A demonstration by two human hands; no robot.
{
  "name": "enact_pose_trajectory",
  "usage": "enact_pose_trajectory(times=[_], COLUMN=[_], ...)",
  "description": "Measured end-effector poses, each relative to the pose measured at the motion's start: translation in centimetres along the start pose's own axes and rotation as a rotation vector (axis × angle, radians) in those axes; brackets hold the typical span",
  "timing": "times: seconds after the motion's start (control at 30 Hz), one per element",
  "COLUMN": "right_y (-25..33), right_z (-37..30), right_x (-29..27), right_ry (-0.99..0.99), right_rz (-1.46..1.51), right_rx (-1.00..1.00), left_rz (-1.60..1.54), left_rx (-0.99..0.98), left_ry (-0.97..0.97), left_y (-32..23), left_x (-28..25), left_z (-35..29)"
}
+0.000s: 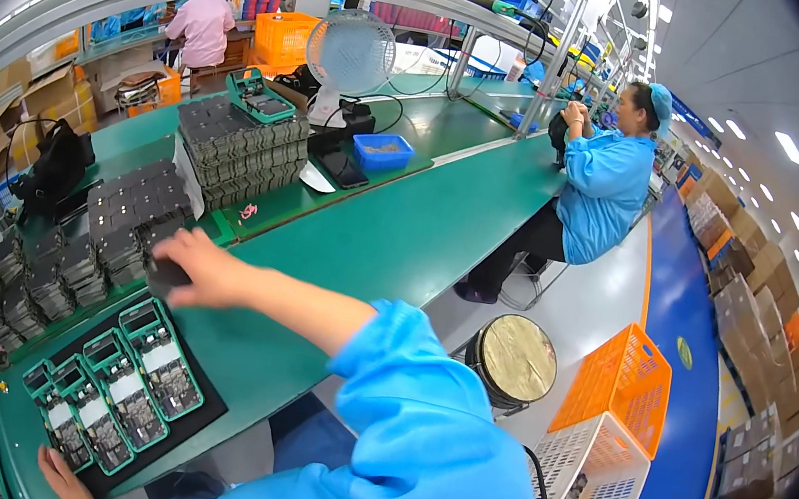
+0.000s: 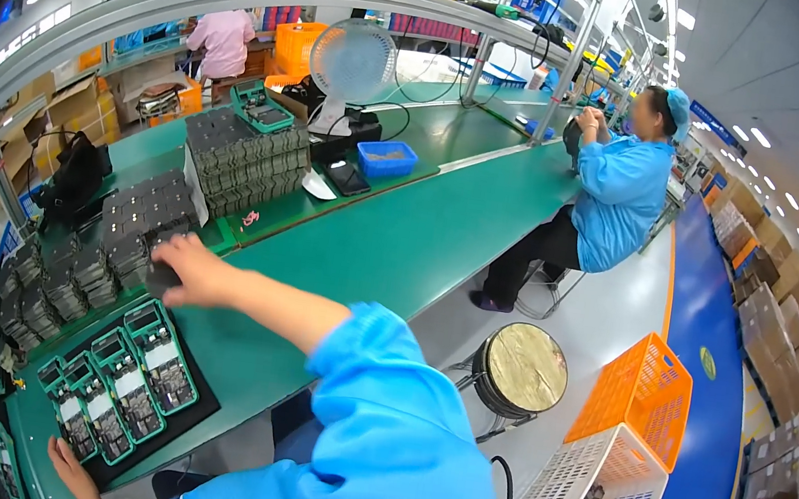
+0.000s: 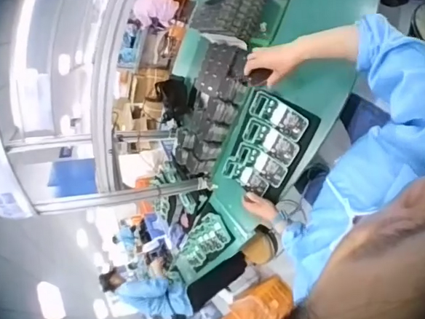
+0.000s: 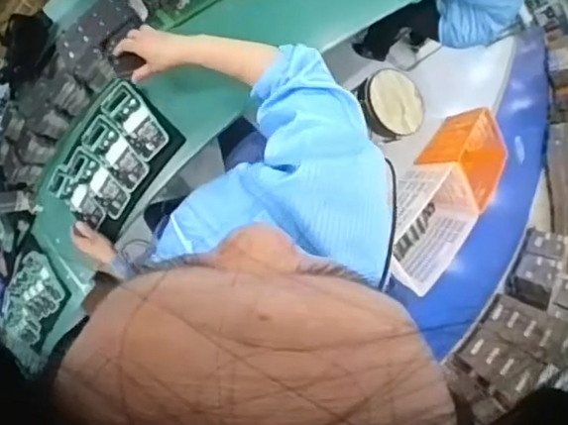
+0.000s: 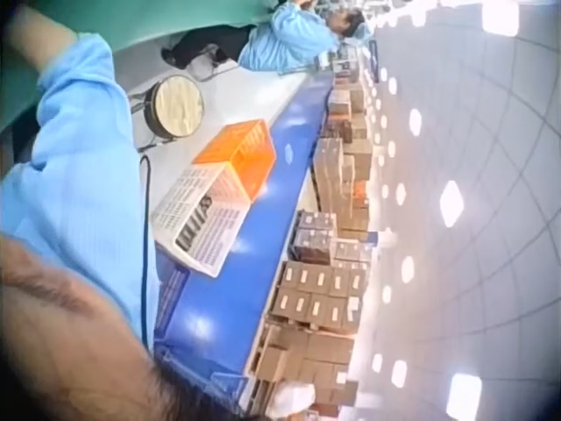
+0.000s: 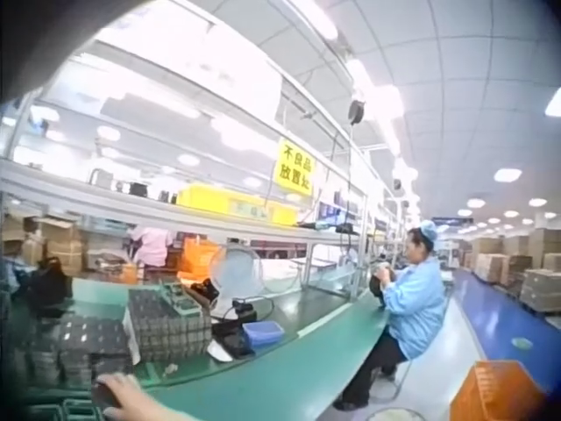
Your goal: The person puts on an anti-static wrist strap, then assembles electronic components into green plastic housings by hand. The person inserts metal shields and circuit boards into the housings.
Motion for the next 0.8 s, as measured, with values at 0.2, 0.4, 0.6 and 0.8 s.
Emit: enact_pose_trajectory(times=[0.2, 0.4, 0.6, 0.8], right_y=[9.3, 11.7, 13.1, 15.6], right_z=[-16.7, -28.0, -19.9, -12.3], right_x=[1.4, 2.5, 6.1, 12.4], right_ry=[0.202, 0.044, -0.023, 0.168], right_rz=[0.1, 0.19, 0.242, 0.289], right_rx=[0.169, 0.566, 0.115, -0.284], left_rz=[-0.023, -0.535, -1.289, -1.66], left_rx=[-0.015, 0.172, -0.123, -0.556], left_ry=[-0.093, -0.031, 1.004, 1.116], left_y=[8.1, -6.2, -15.6, -13.4], left_x=[3.0, -1.0, 5.3, 4.5], left_z=[-0.1, -5.4, -11.7, -12.2])
Point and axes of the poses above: each hand's wrist, its own z-axis towards the middle knuckle, its own x-axis out of the palm, y = z × x, the point moved 6 cm from there along z, towards the middle knuckle, and after that the axes turned 8 degrees about z, right-handed, at the moved point
